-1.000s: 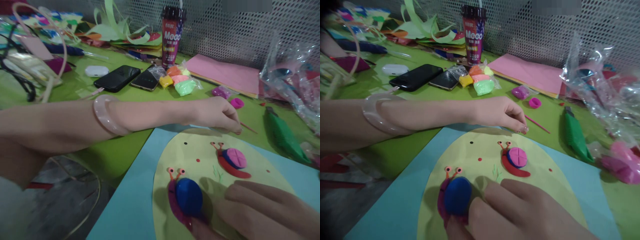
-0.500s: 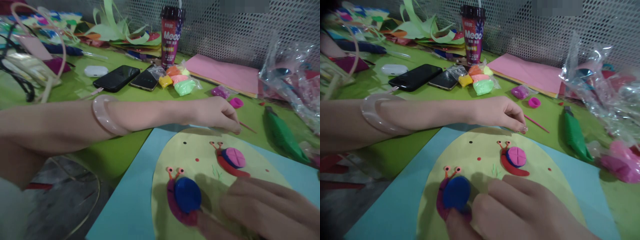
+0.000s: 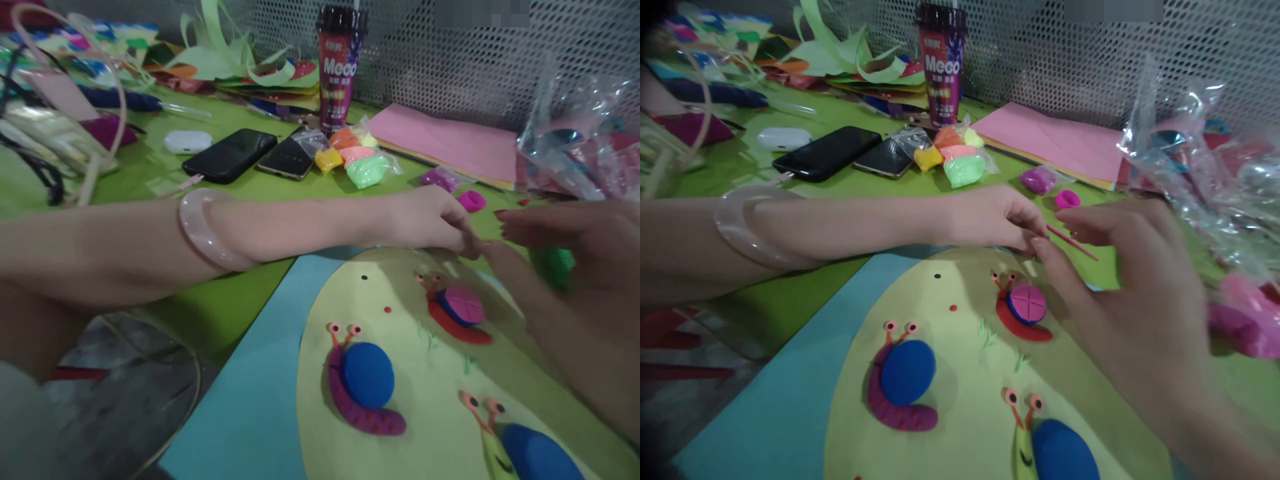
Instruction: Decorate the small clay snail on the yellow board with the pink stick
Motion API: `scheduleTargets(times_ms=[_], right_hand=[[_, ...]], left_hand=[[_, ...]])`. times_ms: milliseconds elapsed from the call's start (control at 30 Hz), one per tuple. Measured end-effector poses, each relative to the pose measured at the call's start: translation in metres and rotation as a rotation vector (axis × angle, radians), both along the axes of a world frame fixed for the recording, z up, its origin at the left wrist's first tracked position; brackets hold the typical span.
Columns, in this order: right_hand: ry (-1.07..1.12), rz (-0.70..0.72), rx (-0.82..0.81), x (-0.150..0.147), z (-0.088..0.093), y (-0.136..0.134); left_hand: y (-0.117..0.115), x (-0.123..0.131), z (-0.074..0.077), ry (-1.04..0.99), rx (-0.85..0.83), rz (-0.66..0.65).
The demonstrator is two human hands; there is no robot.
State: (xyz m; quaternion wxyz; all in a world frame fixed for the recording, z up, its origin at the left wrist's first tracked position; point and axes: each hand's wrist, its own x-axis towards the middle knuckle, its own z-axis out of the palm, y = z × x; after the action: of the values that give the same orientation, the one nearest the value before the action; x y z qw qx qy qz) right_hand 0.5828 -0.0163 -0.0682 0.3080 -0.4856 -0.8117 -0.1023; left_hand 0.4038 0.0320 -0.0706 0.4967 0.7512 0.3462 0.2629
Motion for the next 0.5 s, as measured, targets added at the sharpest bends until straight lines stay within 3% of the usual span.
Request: scheduleTargets(times_ms=[133,267,500], right_hand=[[0.1,0.021,-0.144,-0.0144,0.0015,0.003],[0.143,0.012,-0.174,-0.012,0.0018,0.0031],[0.247,-0.12,-0.231,-0.0102,0.0018,0.003]], left_hand=[[0.0034,0.0024,-0.0036,-0.059,-0.049,-0.002],[0.0052,0.0013,-0.0042,-0.11,-0.115,0.058],[0.0059,0.0003,-0.0031,-0.209,-0.219,0.091]])
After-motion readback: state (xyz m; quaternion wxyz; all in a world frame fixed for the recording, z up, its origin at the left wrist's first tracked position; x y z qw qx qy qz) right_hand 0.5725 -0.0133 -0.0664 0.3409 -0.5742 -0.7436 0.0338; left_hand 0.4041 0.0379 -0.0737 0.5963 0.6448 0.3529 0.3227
